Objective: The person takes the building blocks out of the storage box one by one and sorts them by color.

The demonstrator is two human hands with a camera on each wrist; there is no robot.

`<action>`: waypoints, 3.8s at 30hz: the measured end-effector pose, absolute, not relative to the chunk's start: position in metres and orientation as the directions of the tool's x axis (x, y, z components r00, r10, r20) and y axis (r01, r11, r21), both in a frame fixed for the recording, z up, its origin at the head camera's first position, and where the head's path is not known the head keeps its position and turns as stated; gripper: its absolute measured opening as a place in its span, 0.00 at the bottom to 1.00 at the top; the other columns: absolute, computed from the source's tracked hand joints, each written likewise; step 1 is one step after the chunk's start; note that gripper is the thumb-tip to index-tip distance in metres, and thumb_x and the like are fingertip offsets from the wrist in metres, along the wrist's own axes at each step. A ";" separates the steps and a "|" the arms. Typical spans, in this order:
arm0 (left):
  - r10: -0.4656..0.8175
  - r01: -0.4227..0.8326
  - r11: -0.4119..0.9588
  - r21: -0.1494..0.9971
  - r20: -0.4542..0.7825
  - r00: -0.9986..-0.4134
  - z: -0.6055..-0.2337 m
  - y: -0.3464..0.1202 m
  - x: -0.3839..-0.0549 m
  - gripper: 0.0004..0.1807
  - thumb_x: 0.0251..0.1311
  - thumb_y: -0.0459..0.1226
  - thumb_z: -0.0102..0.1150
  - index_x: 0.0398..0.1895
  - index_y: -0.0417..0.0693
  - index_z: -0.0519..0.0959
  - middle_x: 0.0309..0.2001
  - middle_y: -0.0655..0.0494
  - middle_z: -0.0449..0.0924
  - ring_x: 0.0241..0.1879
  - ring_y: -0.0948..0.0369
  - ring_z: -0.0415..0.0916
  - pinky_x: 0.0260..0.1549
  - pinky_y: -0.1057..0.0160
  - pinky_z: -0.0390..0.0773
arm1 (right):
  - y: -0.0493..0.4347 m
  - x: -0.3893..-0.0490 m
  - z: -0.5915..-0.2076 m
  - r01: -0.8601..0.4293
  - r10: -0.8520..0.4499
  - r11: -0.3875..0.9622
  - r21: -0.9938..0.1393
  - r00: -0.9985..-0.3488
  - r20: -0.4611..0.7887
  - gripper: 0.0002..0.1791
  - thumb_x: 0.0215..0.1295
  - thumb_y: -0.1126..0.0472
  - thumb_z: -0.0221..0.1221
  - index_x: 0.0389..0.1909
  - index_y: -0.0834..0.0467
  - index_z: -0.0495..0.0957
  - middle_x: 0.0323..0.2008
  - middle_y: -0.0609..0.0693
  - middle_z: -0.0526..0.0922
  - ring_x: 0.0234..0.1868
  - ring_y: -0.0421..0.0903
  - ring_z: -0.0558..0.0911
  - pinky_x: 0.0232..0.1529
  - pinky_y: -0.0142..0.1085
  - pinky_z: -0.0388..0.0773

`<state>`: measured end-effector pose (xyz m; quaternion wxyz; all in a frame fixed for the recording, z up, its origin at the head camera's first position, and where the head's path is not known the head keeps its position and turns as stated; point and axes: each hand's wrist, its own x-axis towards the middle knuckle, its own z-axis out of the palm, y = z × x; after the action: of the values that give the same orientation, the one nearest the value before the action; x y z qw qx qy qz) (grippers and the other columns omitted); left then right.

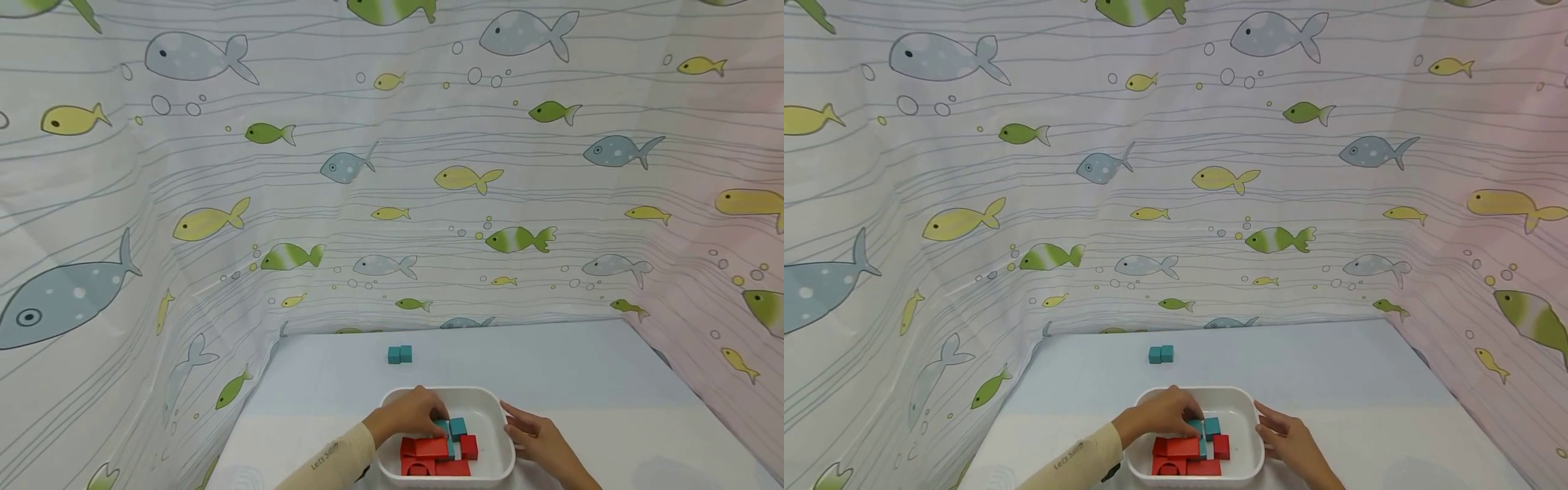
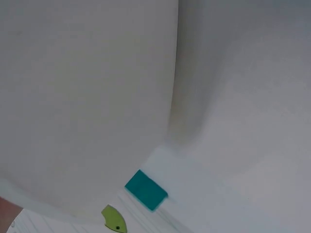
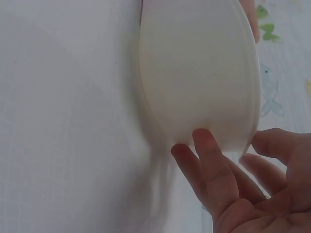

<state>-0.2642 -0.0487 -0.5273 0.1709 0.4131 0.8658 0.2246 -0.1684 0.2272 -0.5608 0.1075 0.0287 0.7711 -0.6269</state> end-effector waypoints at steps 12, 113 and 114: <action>0.741 0.614 0.631 0.474 -0.134 -0.658 -0.530 -0.046 -0.259 0.16 0.52 0.42 0.73 0.47 0.55 0.86 0.36 0.71 0.83 0.32 0.75 0.73 0.39 0.75 0.76 | 0.229 -0.168 -0.562 0.158 -0.108 0.201 -0.967 -0.977 -0.182 0.38 0.65 0.50 0.62 0.71 0.62 0.61 0.60 0.72 0.71 0.47 0.59 0.84 0.38 0.46 0.83; 0.518 0.499 0.777 0.384 0.061 -0.853 -0.549 -0.060 -0.386 0.23 0.62 0.33 0.62 0.61 0.42 0.76 0.60 0.51 0.76 0.63 0.52 0.69 0.62 0.52 0.68 | 0.232 -0.170 -0.562 0.116 -0.188 0.123 -0.986 -0.973 -0.138 0.36 0.70 0.52 0.58 0.72 0.64 0.59 0.61 0.73 0.69 0.50 0.61 0.82 0.41 0.47 0.82; 0.522 0.505 0.777 0.376 0.064 -0.851 -0.548 -0.060 -0.386 0.24 0.61 0.34 0.63 0.61 0.43 0.75 0.60 0.51 0.76 0.63 0.52 0.69 0.62 0.52 0.67 | 0.232 -0.170 -0.561 0.116 -0.186 0.125 -0.985 -0.973 -0.138 0.36 0.69 0.52 0.58 0.72 0.64 0.59 0.61 0.73 0.69 0.50 0.61 0.82 0.41 0.47 0.82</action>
<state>-0.3858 -0.0599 -0.5483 0.0220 0.2725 0.9423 0.1932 -0.1702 0.2321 -0.5615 0.1142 -0.0235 0.7413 -0.6610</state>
